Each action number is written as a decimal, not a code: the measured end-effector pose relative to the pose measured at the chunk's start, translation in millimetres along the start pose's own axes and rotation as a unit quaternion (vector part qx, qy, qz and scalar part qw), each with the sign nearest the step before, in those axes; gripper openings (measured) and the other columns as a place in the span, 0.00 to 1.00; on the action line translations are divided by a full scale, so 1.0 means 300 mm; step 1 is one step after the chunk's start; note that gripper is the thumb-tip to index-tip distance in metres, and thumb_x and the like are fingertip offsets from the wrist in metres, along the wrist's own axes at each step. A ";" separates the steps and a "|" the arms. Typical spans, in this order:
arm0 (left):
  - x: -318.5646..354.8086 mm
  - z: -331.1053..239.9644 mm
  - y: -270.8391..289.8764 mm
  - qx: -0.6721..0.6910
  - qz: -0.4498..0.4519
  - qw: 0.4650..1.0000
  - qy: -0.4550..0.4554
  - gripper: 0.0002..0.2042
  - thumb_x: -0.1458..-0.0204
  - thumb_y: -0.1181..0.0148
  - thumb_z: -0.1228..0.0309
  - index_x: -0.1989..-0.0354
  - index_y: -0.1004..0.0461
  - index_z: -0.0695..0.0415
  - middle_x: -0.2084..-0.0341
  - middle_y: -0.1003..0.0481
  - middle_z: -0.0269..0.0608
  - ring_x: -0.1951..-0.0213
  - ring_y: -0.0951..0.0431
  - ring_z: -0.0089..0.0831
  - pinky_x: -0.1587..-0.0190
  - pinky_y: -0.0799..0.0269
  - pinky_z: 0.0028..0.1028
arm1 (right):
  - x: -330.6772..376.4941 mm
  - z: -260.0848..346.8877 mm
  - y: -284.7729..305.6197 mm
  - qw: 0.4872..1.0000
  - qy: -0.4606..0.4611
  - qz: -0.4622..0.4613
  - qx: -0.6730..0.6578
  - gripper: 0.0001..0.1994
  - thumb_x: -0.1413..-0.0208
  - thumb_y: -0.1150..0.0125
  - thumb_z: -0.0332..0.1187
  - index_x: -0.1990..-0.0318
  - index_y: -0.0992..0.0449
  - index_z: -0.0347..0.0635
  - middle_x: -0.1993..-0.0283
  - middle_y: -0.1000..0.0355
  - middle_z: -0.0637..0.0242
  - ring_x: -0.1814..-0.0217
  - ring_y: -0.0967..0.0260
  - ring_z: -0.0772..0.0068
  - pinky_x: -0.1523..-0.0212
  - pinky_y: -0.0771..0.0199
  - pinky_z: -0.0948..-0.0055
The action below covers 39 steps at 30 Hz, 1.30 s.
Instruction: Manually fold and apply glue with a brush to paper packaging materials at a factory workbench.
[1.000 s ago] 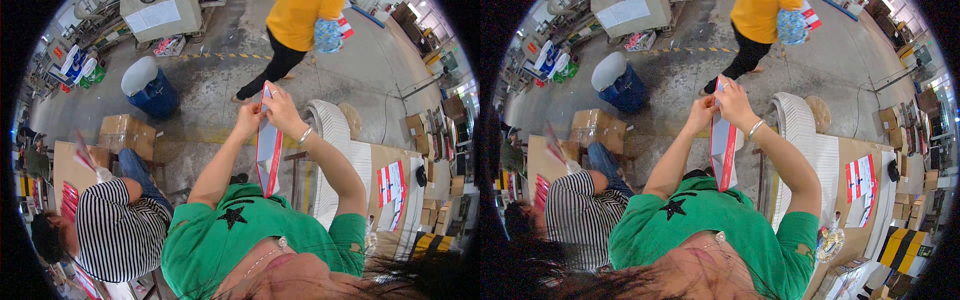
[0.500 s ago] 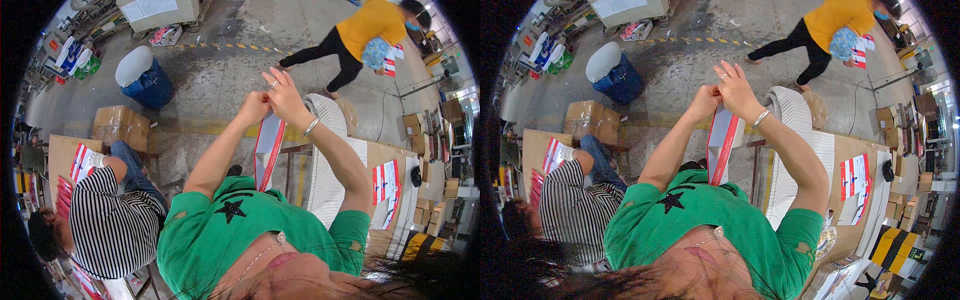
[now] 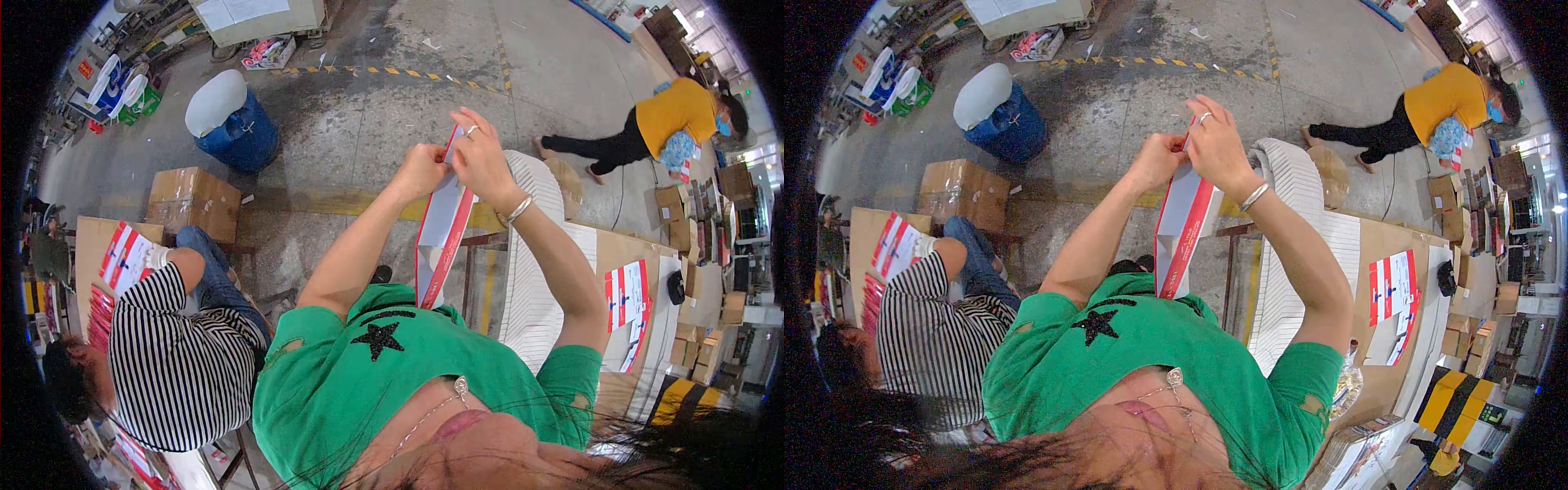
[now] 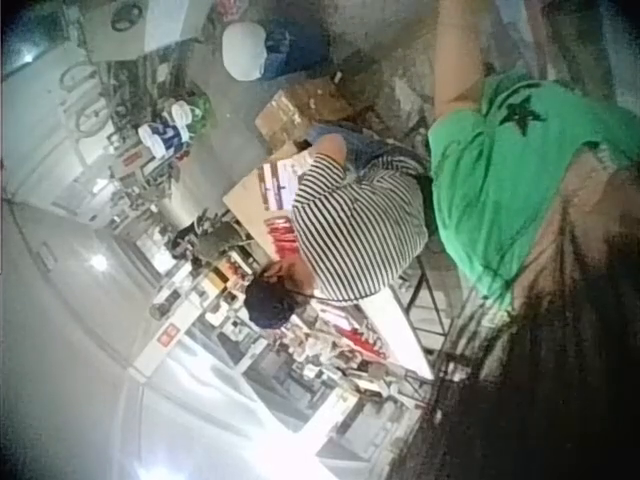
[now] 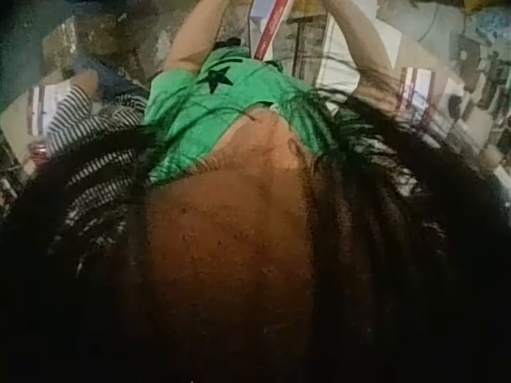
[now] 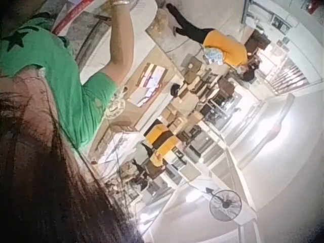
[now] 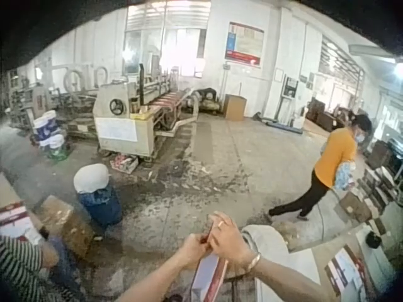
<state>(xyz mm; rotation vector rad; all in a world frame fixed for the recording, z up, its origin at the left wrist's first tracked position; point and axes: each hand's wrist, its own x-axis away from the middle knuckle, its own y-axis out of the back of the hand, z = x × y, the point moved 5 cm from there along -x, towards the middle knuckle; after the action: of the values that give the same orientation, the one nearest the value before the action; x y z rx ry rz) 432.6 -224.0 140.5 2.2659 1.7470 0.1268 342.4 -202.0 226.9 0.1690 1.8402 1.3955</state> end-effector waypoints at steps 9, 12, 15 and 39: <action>0.005 0.015 0.016 0.043 -0.045 0.998 -0.031 0.09 0.55 0.43 0.71 0.69 0.25 0.66 0.76 0.25 0.55 0.73 0.22 0.38 0.69 0.30 0.34 | -0.005 0.001 0.065 0.989 -0.080 -0.066 -0.103 0.02 0.56 0.46 0.23 0.78 0.32 0.37 0.49 0.35 0.51 0.42 0.42 0.48 0.46 0.40 0.57; 0.016 0.005 0.027 0.044 -0.088 0.994 -0.036 0.09 0.53 0.44 0.71 0.70 0.25 0.66 0.77 0.25 0.55 0.75 0.23 0.39 0.70 0.31 0.34 | -0.036 -0.012 0.117 0.961 -0.142 -0.115 -0.207 0.04 0.52 0.47 0.24 0.75 0.33 0.35 0.51 0.35 0.48 0.46 0.39 0.47 0.49 0.37 0.59; 0.015 0.045 0.024 0.136 -0.135 0.980 -0.054 0.09 0.51 0.47 0.71 0.70 0.25 0.66 0.79 0.26 0.54 0.76 0.25 0.36 0.72 0.33 0.34 | -0.050 -0.091 0.141 0.898 -0.391 -0.035 -0.201 0.05 0.50 0.48 0.24 0.66 0.32 0.33 0.55 0.34 0.49 0.51 0.36 0.48 0.52 0.35 0.62; 0.176 -0.160 0.121 0.172 -0.154 0.964 -0.133 0.08 0.48 0.51 0.74 0.64 0.28 0.64 0.79 0.25 0.46 0.76 0.26 0.25 0.72 0.33 0.30 | -0.082 0.088 0.245 0.964 -0.200 -0.142 -0.106 0.18 0.49 0.41 0.33 0.53 0.30 0.30 0.53 0.30 0.48 0.48 0.32 0.59 0.48 0.34 0.69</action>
<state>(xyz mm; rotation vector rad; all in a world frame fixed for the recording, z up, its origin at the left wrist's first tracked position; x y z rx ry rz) 469.4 -173.9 191.0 2.0621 2.0627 -0.5578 350.8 -167.2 300.7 0.0666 1.3170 1.2389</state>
